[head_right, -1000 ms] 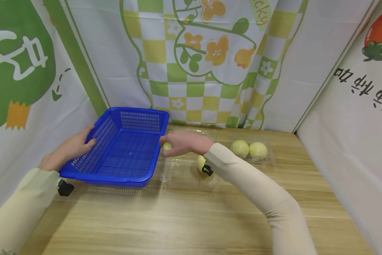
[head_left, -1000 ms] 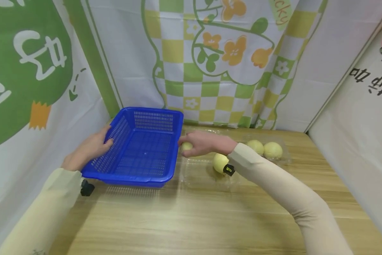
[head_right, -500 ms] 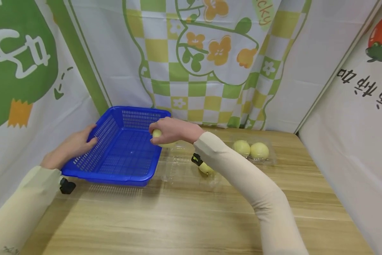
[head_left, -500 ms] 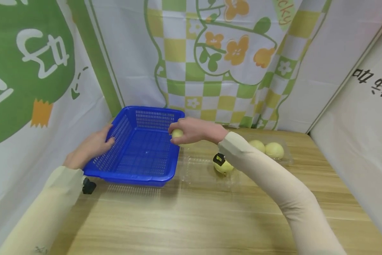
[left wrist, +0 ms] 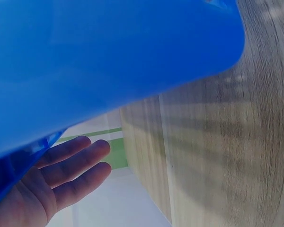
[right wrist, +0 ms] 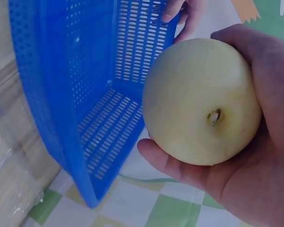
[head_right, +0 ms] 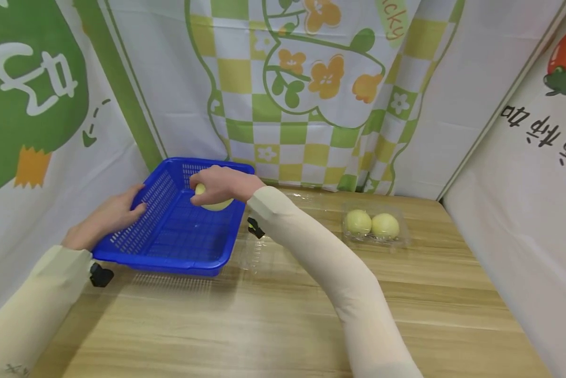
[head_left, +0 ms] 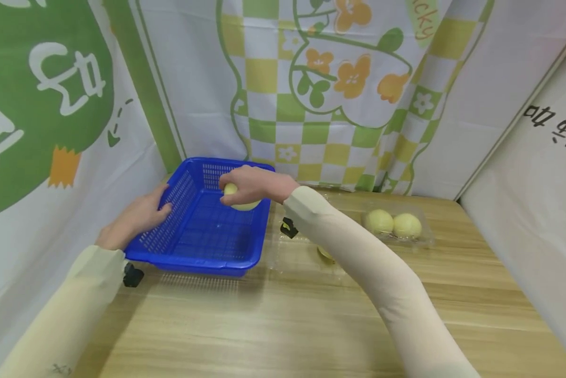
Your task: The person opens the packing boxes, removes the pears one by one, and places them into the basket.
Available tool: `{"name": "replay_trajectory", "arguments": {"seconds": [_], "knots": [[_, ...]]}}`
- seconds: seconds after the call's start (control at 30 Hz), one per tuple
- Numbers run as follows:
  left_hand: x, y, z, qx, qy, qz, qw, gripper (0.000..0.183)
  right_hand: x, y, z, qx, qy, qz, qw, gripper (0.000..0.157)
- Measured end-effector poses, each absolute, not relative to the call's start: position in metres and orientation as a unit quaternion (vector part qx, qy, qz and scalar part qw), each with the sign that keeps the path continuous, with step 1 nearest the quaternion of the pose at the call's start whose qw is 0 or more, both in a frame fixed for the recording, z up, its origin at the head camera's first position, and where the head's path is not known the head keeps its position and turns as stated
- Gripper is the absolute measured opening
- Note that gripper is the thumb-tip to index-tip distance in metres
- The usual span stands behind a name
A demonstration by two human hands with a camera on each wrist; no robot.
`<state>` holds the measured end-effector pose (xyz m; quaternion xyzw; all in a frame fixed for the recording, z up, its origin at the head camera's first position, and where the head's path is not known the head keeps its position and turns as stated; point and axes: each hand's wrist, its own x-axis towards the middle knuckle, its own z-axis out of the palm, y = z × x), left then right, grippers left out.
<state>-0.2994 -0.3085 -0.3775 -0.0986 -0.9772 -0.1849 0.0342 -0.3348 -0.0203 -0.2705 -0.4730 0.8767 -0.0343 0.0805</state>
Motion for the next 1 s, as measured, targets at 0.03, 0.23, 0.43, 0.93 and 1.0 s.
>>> {"name": "replay_trajectory", "arguments": {"seconds": [0.03, 0.23, 0.43, 0.93, 1.0], "knots": [[-0.300, -0.309, -0.378, -0.100, -0.977, -0.184, 0.039, 0.063, -0.336, -0.023, -0.270, -0.473, 0.877, -0.033, 0.079, 0.035], [-0.301, -0.312, -0.380, -0.107, -0.977, -0.180, 0.046, 0.063, -0.345, -0.037, -0.275, -0.460, 0.882, -0.050, 0.087, 0.030], [-0.299, -0.309, -0.381, -0.100, -0.978, -0.178, 0.039, 0.063, -0.353, -0.051, -0.288, -0.444, 0.888, -0.067, 0.102, 0.032], [-0.298, -0.311, -0.378, -0.092, -0.978, -0.186, 0.035, 0.063, -0.369, -0.090, -0.317, -0.372, 0.902, -0.195, 0.096, 0.047], [-0.298, -0.310, -0.379, -0.092, -0.978, -0.182, 0.037, 0.063, -0.372, -0.092, -0.324, -0.356, 0.904, -0.222, 0.085, 0.047]]}}
